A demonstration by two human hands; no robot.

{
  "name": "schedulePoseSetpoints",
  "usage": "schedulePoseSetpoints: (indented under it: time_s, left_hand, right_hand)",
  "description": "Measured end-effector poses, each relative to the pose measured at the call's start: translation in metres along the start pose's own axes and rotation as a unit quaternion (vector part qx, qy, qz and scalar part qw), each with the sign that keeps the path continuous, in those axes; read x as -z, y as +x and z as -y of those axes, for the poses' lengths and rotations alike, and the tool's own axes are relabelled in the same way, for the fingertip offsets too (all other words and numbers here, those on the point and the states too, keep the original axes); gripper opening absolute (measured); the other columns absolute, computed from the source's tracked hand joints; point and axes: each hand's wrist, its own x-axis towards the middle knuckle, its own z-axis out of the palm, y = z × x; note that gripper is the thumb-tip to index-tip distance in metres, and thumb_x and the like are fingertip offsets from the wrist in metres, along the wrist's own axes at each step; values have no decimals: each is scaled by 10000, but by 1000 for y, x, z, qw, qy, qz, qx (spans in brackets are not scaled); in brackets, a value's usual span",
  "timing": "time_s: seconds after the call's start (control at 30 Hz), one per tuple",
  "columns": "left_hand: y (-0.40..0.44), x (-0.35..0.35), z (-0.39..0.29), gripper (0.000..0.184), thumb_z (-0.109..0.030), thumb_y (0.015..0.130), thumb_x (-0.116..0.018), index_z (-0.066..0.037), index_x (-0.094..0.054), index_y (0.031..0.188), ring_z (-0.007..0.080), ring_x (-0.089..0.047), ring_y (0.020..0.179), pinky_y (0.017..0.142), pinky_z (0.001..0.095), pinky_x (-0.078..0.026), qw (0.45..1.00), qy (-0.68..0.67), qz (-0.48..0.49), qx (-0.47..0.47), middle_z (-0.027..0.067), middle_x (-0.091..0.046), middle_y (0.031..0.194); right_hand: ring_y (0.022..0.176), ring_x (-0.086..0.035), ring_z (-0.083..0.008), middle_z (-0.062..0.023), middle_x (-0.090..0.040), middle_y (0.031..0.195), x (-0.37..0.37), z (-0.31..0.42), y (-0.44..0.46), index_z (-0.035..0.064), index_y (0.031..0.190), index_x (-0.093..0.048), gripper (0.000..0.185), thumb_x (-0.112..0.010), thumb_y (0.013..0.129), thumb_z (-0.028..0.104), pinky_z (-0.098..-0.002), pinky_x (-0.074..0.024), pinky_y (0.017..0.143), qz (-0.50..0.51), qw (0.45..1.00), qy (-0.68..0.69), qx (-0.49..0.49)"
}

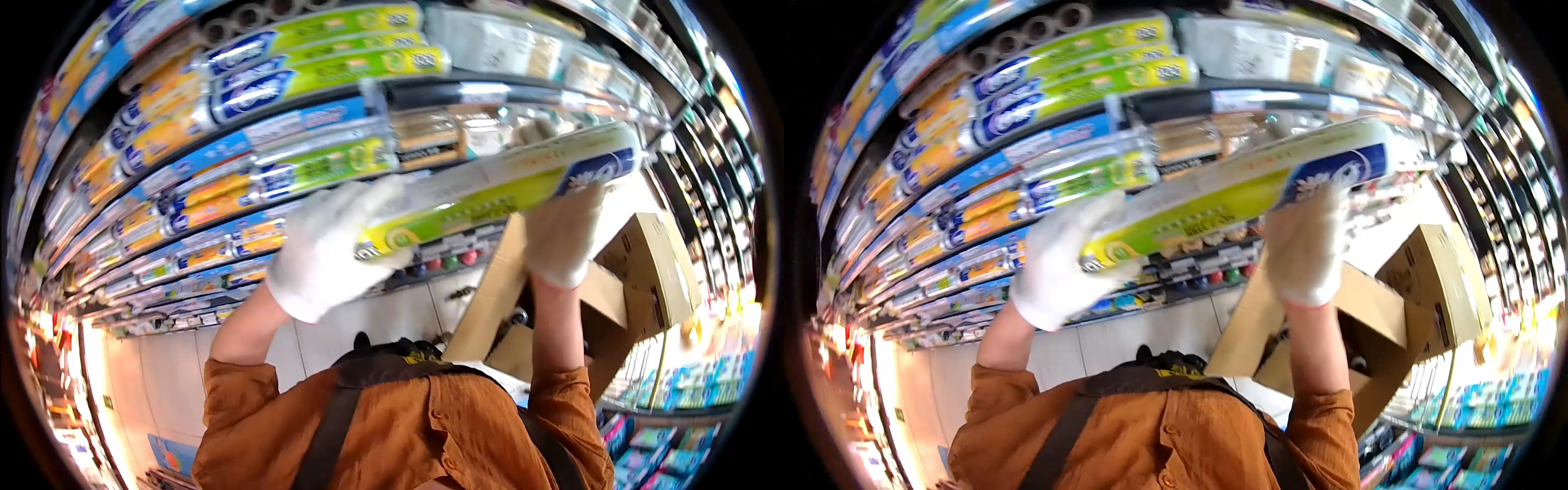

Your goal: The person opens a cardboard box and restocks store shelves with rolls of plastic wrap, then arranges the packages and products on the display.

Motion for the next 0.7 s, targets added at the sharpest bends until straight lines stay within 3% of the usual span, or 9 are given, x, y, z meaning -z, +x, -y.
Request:
schedulePoseSetpoints:
  time_s: [0.1, 0.13, 0.23, 0.27, 0.33, 0.4, 0.53, 0.6, 0.7]
  left_hand:
    - [-10, 11, -2, 814, -273, 596, -897, -7, -557, 1287, 361, -637, 931, 854, 454, -505, 999, 2, 10, -30, 162, -620, 1075]
    - [-15, 21, 0, 650, -367, 719, -851, -78, -590, 1240, 390, -545, 1165, 1008, 545, -449, 998, 21, 8, -52, 212, -517, 1255]
    - [-21, 54, 2, 424, -316, 730, -796, -176, -594, 1075, 294, -551, 1068, 947, 590, -451, 904, 331, -118, -243, 88, -522, 1130]
    - [-19, 59, 4, 360, -287, 728, -777, -200, -591, 1024, 260, -561, 1021, 919, 580, -465, 859, 407, -129, -284, 40, -536, 1078]
    - [-9, 71, 4, 300, -224, 726, -748, -196, -596, 983, 221, -584, 924, 834, 527, -483, 823, 464, -102, -311, 2, -563, 992]
    - [14, 93, -1, 301, -157, 726, -727, -139, -612, 1004, 210, -611, 827, 722, 441, -490, 887, 390, -1, -247, 24, -592, 923]
    - [41, 118, 34, 436, -162, 679, -813, -84, -640, 1072, 279, -648, 862, 735, 408, -509, 918, 358, 4, -170, 74, -630, 957]
    - [54, 127, 61, 579, -233, 674, -843, -62, -620, 1180, 320, -634, 959, 843, 434, -478, 931, 358, -6, -76, 109, -646, 1071]
    - [75, 131, 103, 597, -261, 729, -814, -101, -608, 1266, 311, -618, 1044, 885, 433, -464, 926, 363, -45, -93, 106, -654, 1124]
  right_hand:
    - [1147, -567, -249, -116, -574, 1288, -46, -37, -31, 34, 1337, -457, 580, -710, 896, 312, -440, -436, 1049, 148, 984, -65, -77]
    - [1106, -581, -236, -101, -576, 1267, -51, -39, -28, 33, 1320, -460, 592, -750, 855, 257, -418, -464, 1014, 173, 973, -101, -112]
    - [1035, -623, -218, -122, -636, 1144, -89, -24, -20, 31, 1333, -457, 670, -786, 758, 128, -367, -532, 899, 314, 890, -295, -149]
    - [933, -696, -263, -183, -677, 1004, -95, -30, -13, 19, 1298, -464, 644, -783, 762, 178, -385, -564, 819, 416, 790, -452, 1]
    - [818, -716, -353, -224, -675, 886, -111, -31, -9, 21, 1222, -482, 582, -774, 762, 227, -430, -578, 725, 521, 652, -546, 76]
    - [752, -700, -389, -214, -669, 801, -134, -28, 7, 37, 1120, -499, 488, -751, 769, 263, -468, -576, 631, 532, 574, -622, 8]
    - [687, -701, -331, -126, -679, 791, -155, -13, 60, 71, 1176, -525, 450, -721, 833, 286, -407, -576, 584, 504, 503, -658, 245]
    - [789, -700, -322, -109, -686, 869, -160, 2, 90, 104, 1225, -550, 412, -684, 888, 300, -414, -583, 693, 440, 445, -732, 270]
    - [944, -676, -316, -125, -679, 968, -133, 1, 140, 119, 1255, -560, 374, -643, 931, 288, -440, -551, 841, 369, 415, -713, 429]
